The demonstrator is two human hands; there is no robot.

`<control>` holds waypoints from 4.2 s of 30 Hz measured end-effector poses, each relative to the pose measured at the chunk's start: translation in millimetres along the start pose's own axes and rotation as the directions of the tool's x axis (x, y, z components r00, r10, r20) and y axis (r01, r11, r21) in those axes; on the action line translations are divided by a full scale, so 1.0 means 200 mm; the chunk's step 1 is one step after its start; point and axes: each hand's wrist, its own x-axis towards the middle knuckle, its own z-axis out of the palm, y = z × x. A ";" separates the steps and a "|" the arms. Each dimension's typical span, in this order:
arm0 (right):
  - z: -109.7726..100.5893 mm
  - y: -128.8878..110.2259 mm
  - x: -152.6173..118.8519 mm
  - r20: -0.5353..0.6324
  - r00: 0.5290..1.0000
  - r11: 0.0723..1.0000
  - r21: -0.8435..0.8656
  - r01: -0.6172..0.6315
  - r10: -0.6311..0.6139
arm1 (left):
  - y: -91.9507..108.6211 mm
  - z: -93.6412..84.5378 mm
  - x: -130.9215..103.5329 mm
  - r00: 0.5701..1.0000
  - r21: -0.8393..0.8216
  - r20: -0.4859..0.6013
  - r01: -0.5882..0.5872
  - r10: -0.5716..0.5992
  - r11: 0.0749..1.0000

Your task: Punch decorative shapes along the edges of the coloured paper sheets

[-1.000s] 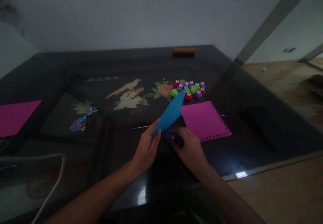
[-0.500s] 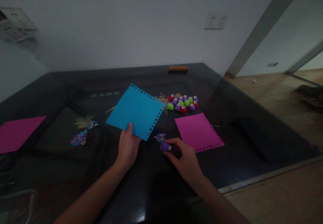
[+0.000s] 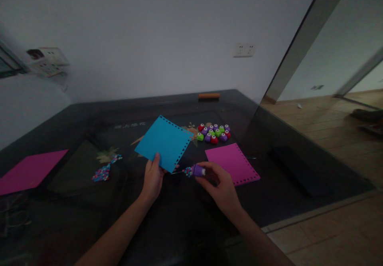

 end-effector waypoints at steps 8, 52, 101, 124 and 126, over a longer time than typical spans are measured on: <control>-0.24 0.00 0.26 -0.127 0.989 0.979 -0.199 0.051 -0.077 | -0.05 -0.04 0.01 1.000 0.065 0.006 -0.007 0.007 0.998; -0.28 0.12 0.44 0.307 0.921 0.966 0.022 -0.259 0.240 | -0.03 -0.08 0.00 0.980 0.482 0.200 -0.113 0.016 0.869; -0.75 0.21 0.25 -0.172 0.822 0.779 0.469 -0.416 0.543 | -0.11 0.03 -0.02 0.698 0.696 0.716 -0.715 0.016 0.068; -0.80 0.29 0.16 -0.172 0.813 0.771 0.474 -0.426 0.556 | -0.05 0.05 0.05 0.468 0.472 0.881 -0.864 -0.068 0.173; -0.80 0.29 0.17 -0.164 0.818 0.773 0.468 -0.428 0.552 | -0.04 0.07 0.03 0.484 0.483 0.874 -0.858 -0.040 0.174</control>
